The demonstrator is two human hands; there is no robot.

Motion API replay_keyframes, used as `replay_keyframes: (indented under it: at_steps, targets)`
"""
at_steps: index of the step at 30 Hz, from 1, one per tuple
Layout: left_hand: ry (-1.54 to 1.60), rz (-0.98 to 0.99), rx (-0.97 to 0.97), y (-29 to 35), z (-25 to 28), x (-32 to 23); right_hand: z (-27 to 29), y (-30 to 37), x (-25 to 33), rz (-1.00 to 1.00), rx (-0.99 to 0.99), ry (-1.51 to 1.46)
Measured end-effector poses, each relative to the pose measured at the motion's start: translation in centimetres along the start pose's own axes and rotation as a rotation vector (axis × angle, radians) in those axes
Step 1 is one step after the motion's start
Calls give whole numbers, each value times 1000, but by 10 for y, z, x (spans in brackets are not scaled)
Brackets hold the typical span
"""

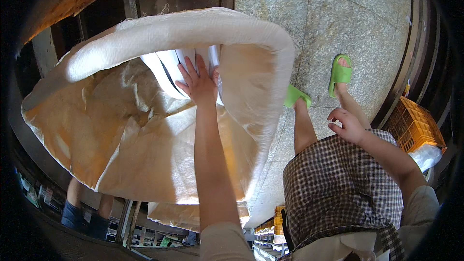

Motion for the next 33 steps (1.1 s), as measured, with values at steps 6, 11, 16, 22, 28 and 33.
replay_keyframes:
  at_steps: [6, 11, 16, 22, 28, 33]
  targets:
    - [67, 3, 184, -4, 8, 14, -2, 13, -3, -26, -25, -22]
    - [832, 405, -227, 73, 119, 43, 26, 46, 40, 119, -75, 33]
    - [1038, 578, 283, 192, 227, 12, 97, 103, 67, 50, -163, 201]
    - [1007, -100, 52, 275, 472, -47, 156, 196, 56, -94, -260, 323]
    - [1379, 85, -791, 307, 655, 134, 188, 275, -6, -433, -317, 342]
    - [1337, 531, -1164, 281, 684, 318, 201, 293, -12, -452, -503, 139]
Point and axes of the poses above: each hand's wrist, its own y-axis away from the middle knuckle, its own z-axis out of the back of the hand, x = y × z, the point moved 8 cm from there along -y, towards the middle knuckle, and after that the axes turned 1 degree about x, right-handed, at the moved point
